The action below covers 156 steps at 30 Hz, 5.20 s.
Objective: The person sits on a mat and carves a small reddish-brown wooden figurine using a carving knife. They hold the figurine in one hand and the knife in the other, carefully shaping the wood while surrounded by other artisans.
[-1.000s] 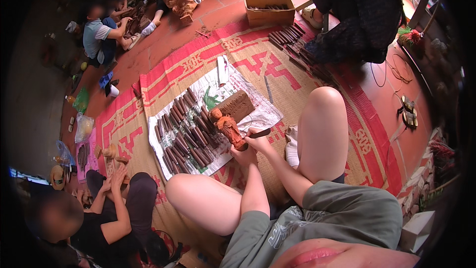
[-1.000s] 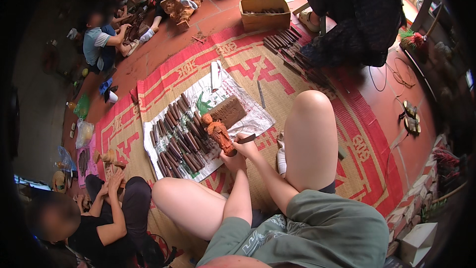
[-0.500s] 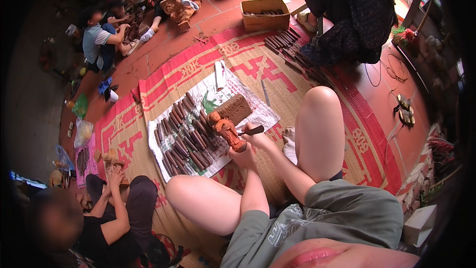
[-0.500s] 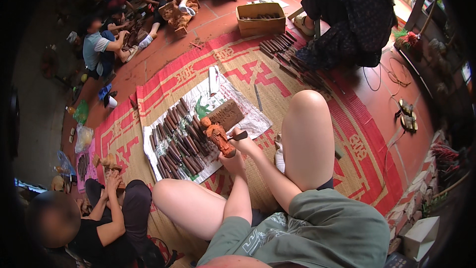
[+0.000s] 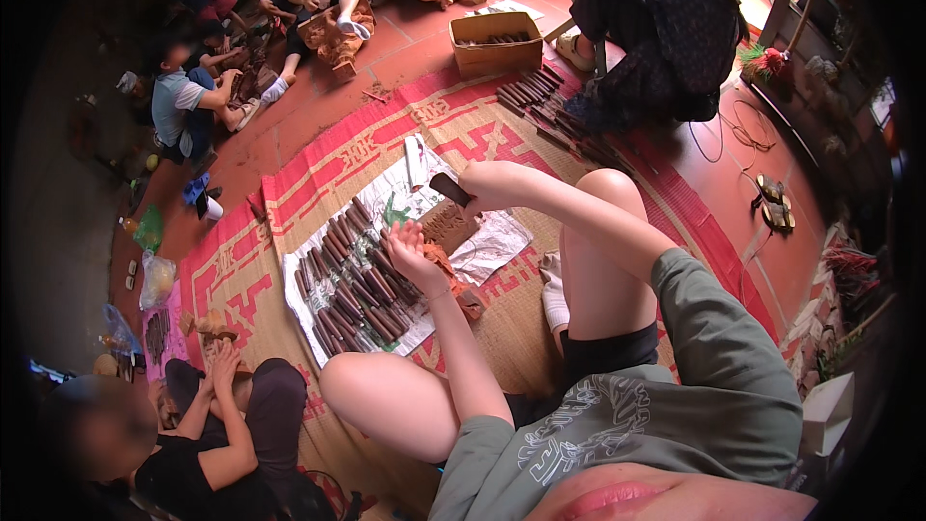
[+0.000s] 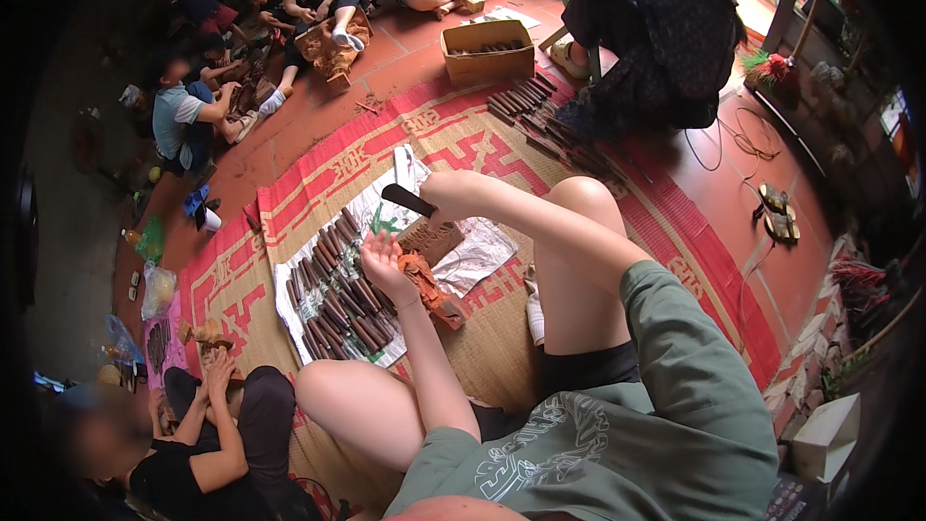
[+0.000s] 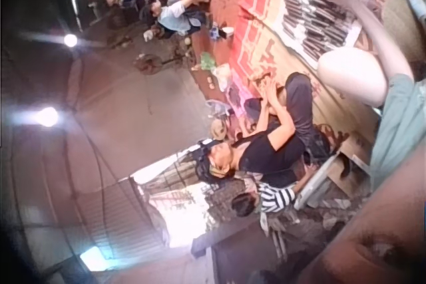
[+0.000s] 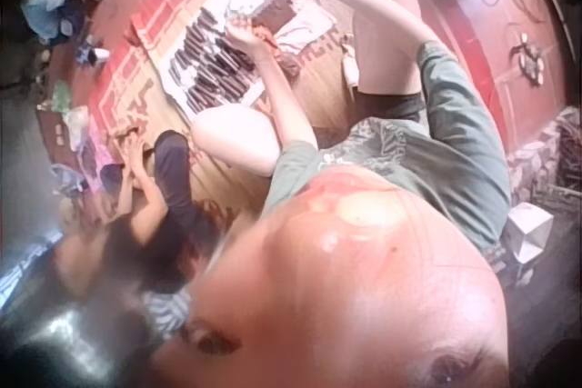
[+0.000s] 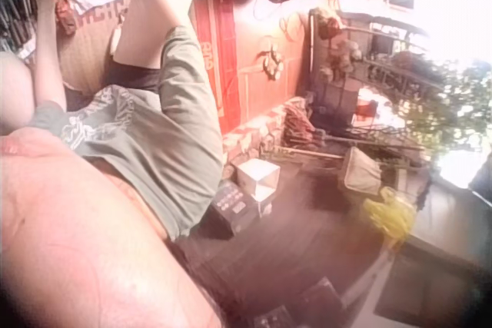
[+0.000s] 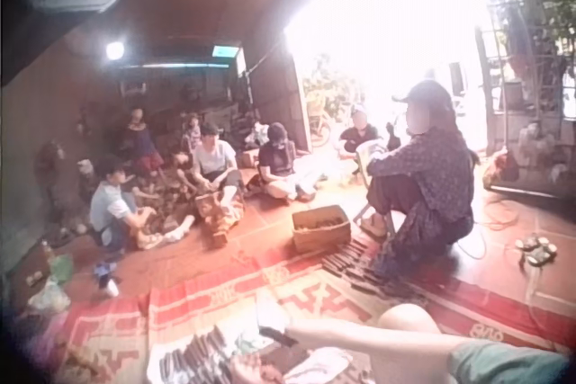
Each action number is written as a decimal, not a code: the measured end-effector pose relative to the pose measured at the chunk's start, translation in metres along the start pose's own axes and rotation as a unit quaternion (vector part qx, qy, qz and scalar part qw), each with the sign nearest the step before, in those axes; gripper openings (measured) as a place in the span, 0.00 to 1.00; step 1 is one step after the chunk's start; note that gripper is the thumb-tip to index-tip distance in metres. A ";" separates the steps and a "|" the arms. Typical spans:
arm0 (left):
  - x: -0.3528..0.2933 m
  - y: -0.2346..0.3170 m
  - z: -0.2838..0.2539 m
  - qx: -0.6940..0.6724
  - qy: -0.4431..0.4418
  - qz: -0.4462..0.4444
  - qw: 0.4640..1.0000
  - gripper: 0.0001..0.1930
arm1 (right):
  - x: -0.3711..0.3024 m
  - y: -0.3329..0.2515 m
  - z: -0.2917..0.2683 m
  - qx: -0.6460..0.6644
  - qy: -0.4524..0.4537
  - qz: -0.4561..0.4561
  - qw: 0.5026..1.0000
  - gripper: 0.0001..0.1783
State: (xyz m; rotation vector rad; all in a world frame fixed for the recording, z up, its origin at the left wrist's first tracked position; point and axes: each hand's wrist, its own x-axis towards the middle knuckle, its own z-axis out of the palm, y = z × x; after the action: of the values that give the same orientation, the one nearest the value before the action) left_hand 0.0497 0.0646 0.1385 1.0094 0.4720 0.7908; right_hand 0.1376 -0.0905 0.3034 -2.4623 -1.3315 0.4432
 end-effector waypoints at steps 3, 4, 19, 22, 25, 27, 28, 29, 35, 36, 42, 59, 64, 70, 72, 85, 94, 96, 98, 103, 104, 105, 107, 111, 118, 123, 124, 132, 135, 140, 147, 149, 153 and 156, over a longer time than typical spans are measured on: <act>0.018 0.093 0.038 -0.053 -0.181 0.018 0.982 0.28 | 0.009 0.020 -0.008 -0.002 -0.005 0.000 1.000 0.20; 0.023 0.120 0.046 0.017 -0.221 0.032 0.975 0.27 | 0.012 0.020 -0.007 0.004 -0.004 -0.006 1.000 0.19; 0.047 0.135 0.009 0.185 -0.217 0.062 0.956 0.14 | 0.044 0.017 0.019 -0.049 -0.002 -0.013 0.999 0.17; 0.042 0.132 0.014 0.163 -0.233 0.059 0.957 0.12 | 0.038 0.014 0.013 -0.051 0.016 -0.011 0.999 0.16; 0.045 0.126 0.010 0.209 -0.218 0.109 0.947 0.09 | 0.035 0.013 0.011 -0.026 0.013 0.009 1.000 0.16; 0.044 0.125 0.012 0.211 -0.208 0.110 0.949 0.07 | 0.034 0.012 0.008 -0.011 0.022 -0.001 1.000 0.15; 0.044 0.124 0.011 0.207 -0.209 0.094 0.951 0.07 | 0.033 0.013 0.008 -0.004 0.027 -0.006 1.000 0.14; 0.045 0.123 0.011 0.203 -0.211 0.080 0.953 0.07 | 0.034 0.013 0.008 -0.009 0.042 -0.010 0.999 0.14; 0.043 0.122 0.014 0.280 -0.201 0.106 0.933 0.11 | 0.034 0.017 -0.001 0.001 0.107 0.004 0.994 0.12; 0.044 0.122 0.012 0.299 -0.198 0.114 0.927 0.11 | 0.031 0.015 -0.006 0.020 0.098 0.013 0.995 0.12; 0.052 0.121 -0.003 0.324 -0.185 0.092 0.923 0.08 | 0.023 0.014 -0.015 0.023 0.111 0.019 0.993 0.13; 0.053 0.114 -0.013 0.200 -0.176 0.023 0.964 0.07 | 0.017 0.009 -0.013 0.053 0.116 -0.013 0.992 0.12; 0.058 0.115 -0.018 0.199 -0.167 -0.003 0.966 0.06 | 0.017 0.010 -0.012 0.084 0.156 -0.031 0.984 0.11; 0.060 0.126 -0.024 0.107 -0.130 -0.074 0.983 0.07 | 0.013 0.029 -0.037 0.326 0.136 -0.062 0.933 0.14; 0.060 0.127 -0.026 0.050 -0.123 -0.117 0.984 0.05 | 0.014 0.032 -0.039 0.502 0.111 -0.101 0.852 0.18; 0.021 0.120 -0.002 -0.120 -0.255 -0.312 0.907 0.10 | 0.026 -0.015 0.009 0.498 0.081 -0.237 0.830 0.12; 0.029 0.101 -0.008 0.037 -0.187 -0.298 0.935 0.11 | 0.023 -0.010 0.007 0.501 0.147 -0.182 0.833 0.09; 0.032 0.086 -0.016 0.152 -0.202 -0.257 0.933 0.13 | 0.025 -0.013 0.007 0.493 0.174 -0.168 0.836 0.08; 0.040 0.059 -0.028 0.270 -0.257 -0.190 0.908 0.17 | 0.025 -0.012 0.009 0.445 0.190 -0.173 0.858 0.09; 0.006 -0.003 -0.035 0.846 -0.224 0.020 0.484 0.25 | 0.025 -0.013 0.022 0.254 0.191 -0.174 0.932 0.11; 0.003 -0.007 -0.031 0.822 -0.265 -0.116 0.491 0.30 | 0.026 -0.012 0.027 0.219 0.220 -0.200 0.929 0.12; 0.002 -0.010 -0.030 0.780 -0.299 -0.250 0.490 0.36 | 0.026 -0.015 0.028 0.183 0.247 -0.229 0.924 0.12; 0.007 -0.057 -0.062 0.693 -0.329 -0.307 0.563 0.46 | 0.021 -0.022 0.026 0.145 0.234 -0.227 0.934 0.11; -0.030 -0.099 -0.070 0.672 -0.144 -0.296 0.664 0.55 | 0.025 -0.011 0.035 0.098 0.235 -0.222 0.941 0.09; -0.073 -0.122 -0.076 0.580 0.051 -0.145 0.800 0.49 | 0.039 -0.007 0.067 0.044 0.183 -0.208 0.960 0.11; -0.076 -0.124 -0.075 0.567 0.092 -0.115 0.810 0.45 | 0.052 -0.005 0.115 -0.006 0.168 -0.198 0.966 0.11; -0.076 -0.125 -0.074 0.568 0.095 -0.117 0.809 0.45 | 0.053 -0.004 0.123 0.015 0.145 -0.170 0.975 0.11; -0.074 -0.126 -0.073 0.583 0.108 -0.151 0.791 0.33 | 0.052 -0.012 0.210 0.278 0.236 0.007 0.931 0.10; -0.077 -0.131 -0.077 0.562 0.098 -0.135 0.810 0.25 | 0.030 -0.013 0.249 0.383 0.263 0.129 0.876 0.08; -0.083 -0.136 -0.083 0.506 0.104 -0.120 0.848 0.30 | 0.002 0.004 0.287 0.368 0.315 0.141 0.863 0.10; -0.079 -0.122 -0.072 0.520 0.129 -0.126 0.835 0.32 | 0.027 0.022 0.300 0.470 0.346 0.125 0.802 0.10; -0.078 -0.119 -0.071 0.517 0.129 -0.138 0.835 0.33 | 0.031 0.017 0.291 0.440 0.337 0.133 0.822 0.11; -0.079 -0.115 -0.067 0.513 0.127 -0.153 0.835 0.35 | 0.038 0.013 0.290 0.390 0.340 0.136 0.845 0.11; -0.080 -0.103 -0.059 0.501 0.132 -0.166 0.839 0.35 | 0.036 0.016 0.296 0.400 0.339 0.143 0.839 0.11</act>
State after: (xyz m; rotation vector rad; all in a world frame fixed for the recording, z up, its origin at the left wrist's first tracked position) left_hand -0.0046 0.0055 0.0194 1.7200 1.3491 0.3217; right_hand 0.0477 -0.0337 0.0243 -1.7975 -0.3539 0.1063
